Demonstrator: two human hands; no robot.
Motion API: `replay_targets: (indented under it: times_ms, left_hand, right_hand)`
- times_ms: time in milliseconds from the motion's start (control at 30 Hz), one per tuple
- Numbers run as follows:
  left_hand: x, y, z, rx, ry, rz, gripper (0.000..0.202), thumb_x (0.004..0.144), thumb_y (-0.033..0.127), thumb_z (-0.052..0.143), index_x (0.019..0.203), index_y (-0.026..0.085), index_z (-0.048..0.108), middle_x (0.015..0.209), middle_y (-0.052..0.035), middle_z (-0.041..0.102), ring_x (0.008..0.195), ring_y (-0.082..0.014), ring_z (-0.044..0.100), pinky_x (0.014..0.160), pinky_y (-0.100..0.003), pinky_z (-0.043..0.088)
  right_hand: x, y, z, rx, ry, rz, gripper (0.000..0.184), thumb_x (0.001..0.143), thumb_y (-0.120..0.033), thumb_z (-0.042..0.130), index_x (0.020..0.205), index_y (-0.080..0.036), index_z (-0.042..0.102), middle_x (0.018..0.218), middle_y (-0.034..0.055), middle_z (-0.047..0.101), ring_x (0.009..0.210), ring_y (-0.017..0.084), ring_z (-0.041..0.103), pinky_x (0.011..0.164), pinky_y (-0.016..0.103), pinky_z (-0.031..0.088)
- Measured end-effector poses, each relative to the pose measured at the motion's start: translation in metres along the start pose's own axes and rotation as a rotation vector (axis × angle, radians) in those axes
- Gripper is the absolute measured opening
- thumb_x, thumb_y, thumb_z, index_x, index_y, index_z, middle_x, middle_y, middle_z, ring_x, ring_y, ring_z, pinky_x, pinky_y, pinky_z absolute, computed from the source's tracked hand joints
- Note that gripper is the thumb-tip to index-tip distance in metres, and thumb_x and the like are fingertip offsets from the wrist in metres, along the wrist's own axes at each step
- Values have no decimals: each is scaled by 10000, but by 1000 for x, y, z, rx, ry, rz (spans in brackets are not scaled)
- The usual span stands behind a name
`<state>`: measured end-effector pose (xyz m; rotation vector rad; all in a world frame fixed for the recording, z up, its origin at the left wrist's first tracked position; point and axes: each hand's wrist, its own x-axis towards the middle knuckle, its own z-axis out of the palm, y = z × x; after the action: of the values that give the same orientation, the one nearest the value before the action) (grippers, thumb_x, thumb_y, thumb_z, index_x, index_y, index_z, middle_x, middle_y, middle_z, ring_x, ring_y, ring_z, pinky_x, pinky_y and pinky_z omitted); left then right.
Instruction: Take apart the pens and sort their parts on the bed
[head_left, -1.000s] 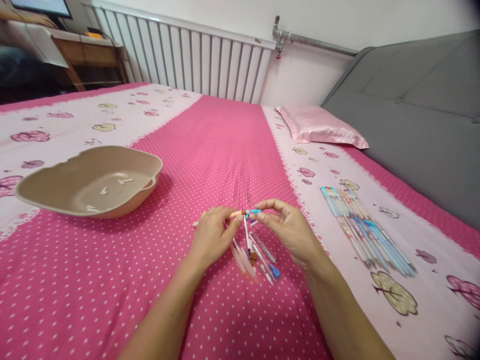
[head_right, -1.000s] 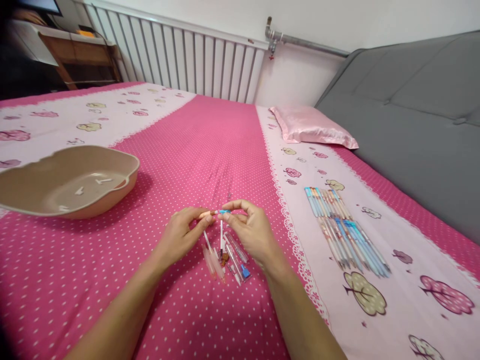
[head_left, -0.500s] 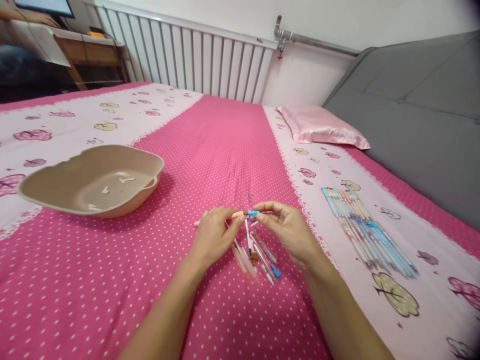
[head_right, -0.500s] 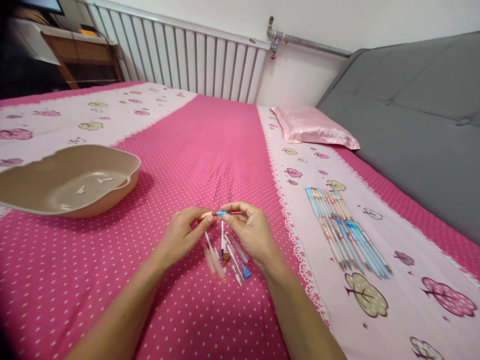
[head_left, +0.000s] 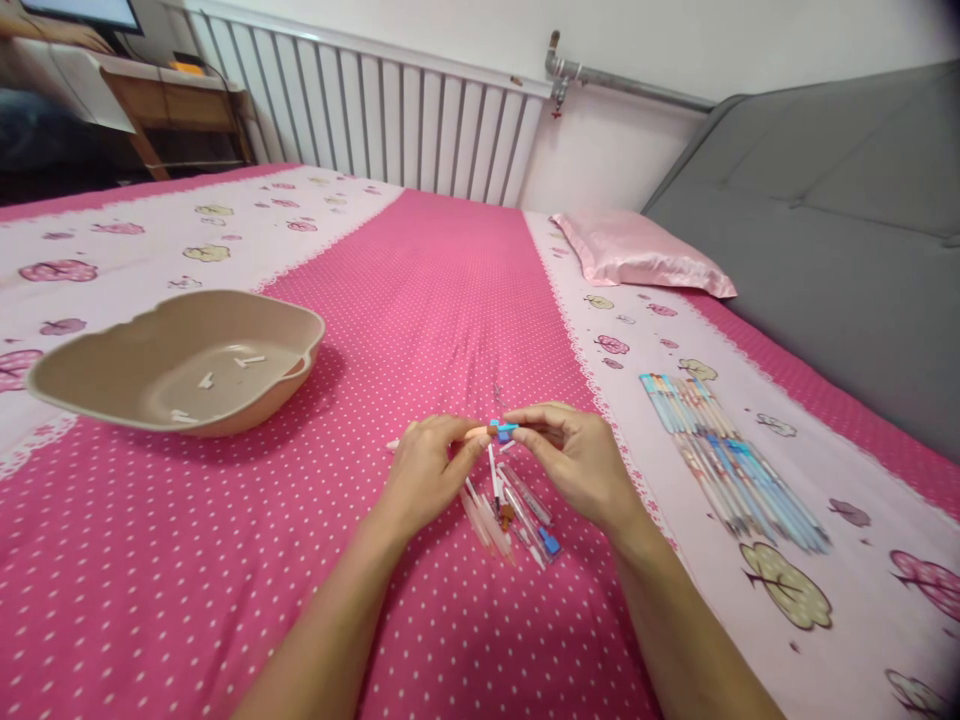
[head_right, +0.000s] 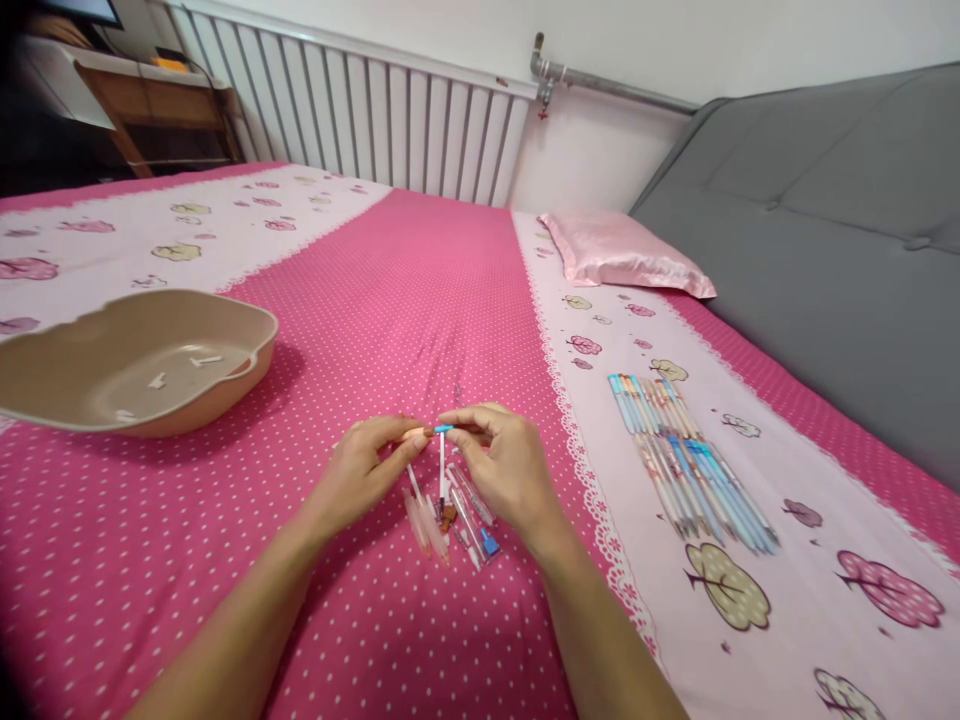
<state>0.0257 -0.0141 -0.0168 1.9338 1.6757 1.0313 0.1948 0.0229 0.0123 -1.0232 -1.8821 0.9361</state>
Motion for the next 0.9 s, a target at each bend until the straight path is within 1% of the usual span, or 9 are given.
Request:
replay_targets:
  times_ms: [200,267,367,567,700,800,900]
  left_hand:
    - [0,3,-1,-65,-15,-13,370,859,436,403,900,184,671,764,-47,653,714,-166,565,679,-278,412]
    - [0,3,-1,-52,-14,-11,376,860,441,399,907,186,671,767,-48,652,718,-166,566,682,-280,412]
    - [-1,2,-2,-16,-15,-3,376,863,442,398,927,191,670,785,-50,652,737,-170,568,686,-284,412]
    - [-1,0,-1,32,8,18,350,858,432,423,943,201,672,789,-46,657,747,-171,566,703,-288,404]
    - [-1,2,-1,61,48,48,318,858,416,440,947,212,668,802,-32,660,757,-167,566,721,-290,389]
    - [-2,4,0,99,81,66,313,862,412,442,954,212,664,801,-30,656,759,-168,556,720,-298,374]
    - [-2,6,0,135,110,79,312,859,419,448,950,214,665,797,-34,654,757,-170,544,714,-306,360]
  right_hand:
    - [-2,-7,-1,-23,-1,-77,159,789,-189,568,882,-196,696,870,48,675,805,161,634,739,307,514]
    - [-2,-10,-1,-54,3,-98,161,791,-194,565,873,-210,703,869,47,677,807,168,630,718,305,509]
    - [-3,-11,-1,-72,6,-90,171,796,-209,559,875,-225,709,867,48,684,802,177,631,700,310,506]
    - [-1,-4,-2,12,-30,-9,168,771,-271,602,877,-204,713,870,62,701,794,193,651,741,349,515]
    - [0,-1,-1,167,-37,99,211,731,-316,651,877,-174,707,864,68,714,799,198,664,772,357,522]
    - [1,-2,0,248,-16,192,254,694,-340,682,858,-147,703,807,72,718,729,192,669,721,350,536]
    - [1,-4,0,304,-1,242,267,664,-355,704,812,-134,702,745,64,711,666,175,662,674,331,539]
